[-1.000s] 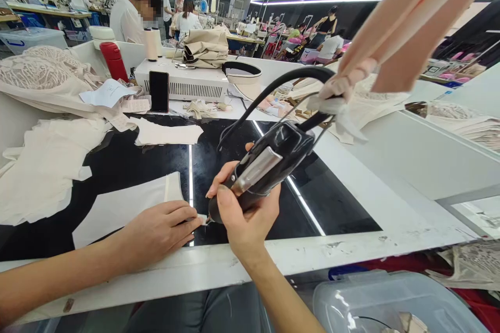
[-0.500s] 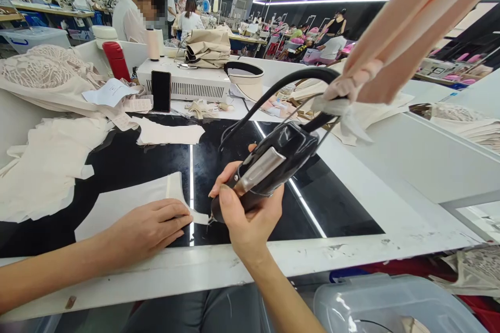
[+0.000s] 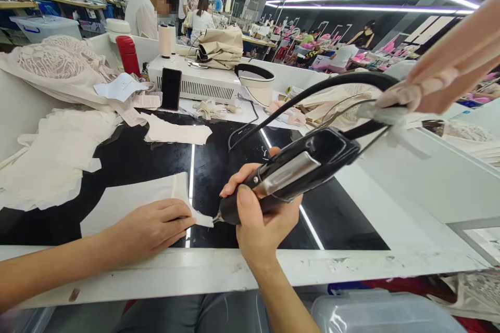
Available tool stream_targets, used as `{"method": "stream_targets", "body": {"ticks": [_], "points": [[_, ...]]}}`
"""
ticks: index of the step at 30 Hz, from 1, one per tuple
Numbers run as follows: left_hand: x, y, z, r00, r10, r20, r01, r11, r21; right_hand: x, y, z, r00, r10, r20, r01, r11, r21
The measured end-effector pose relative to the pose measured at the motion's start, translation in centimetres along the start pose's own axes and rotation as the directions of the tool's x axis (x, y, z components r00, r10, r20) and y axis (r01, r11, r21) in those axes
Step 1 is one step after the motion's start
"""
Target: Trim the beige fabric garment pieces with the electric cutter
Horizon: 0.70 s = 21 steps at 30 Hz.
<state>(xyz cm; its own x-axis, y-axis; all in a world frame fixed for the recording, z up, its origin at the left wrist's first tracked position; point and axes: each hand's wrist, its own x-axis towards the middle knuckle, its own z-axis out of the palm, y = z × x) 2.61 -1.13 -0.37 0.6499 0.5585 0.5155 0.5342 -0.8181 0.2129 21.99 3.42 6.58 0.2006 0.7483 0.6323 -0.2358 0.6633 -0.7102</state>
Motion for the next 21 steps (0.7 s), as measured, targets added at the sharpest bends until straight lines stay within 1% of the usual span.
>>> {"method": "stream_targets", "body": {"ticks": [3, 10, 14, 21], "points": [[0.0, 0.0, 0.1, 1.000, 0.002, -0.018, -0.002, 1.000, 0.000, 0.2, 0.2, 0.2, 1.000, -0.012, 0.005, 0.012, 1.000, 0.010], [-0.2, 0.0, 0.2, 0.999, 0.005, -0.038, -0.005, 1.000, 0.001, -0.2, 0.5, 0.1, 1.000, 0.015, 0.018, -0.014, 0.999, -0.031], [-0.2, 0.0, 0.2, 1.000, -0.008, -0.027, 0.008, 1.000, -0.006, -0.2, 0.5, 0.0, 1.000, 0.012, 0.013, -0.012, 0.999, -0.033], [-0.4, -0.1, 0.1, 1.000, -0.017, -0.001, 0.017, 1.000, 0.005, -0.1, 0.7, 1.4, 0.999, 0.039, 0.008, -0.039, 0.999, 0.032]]}}
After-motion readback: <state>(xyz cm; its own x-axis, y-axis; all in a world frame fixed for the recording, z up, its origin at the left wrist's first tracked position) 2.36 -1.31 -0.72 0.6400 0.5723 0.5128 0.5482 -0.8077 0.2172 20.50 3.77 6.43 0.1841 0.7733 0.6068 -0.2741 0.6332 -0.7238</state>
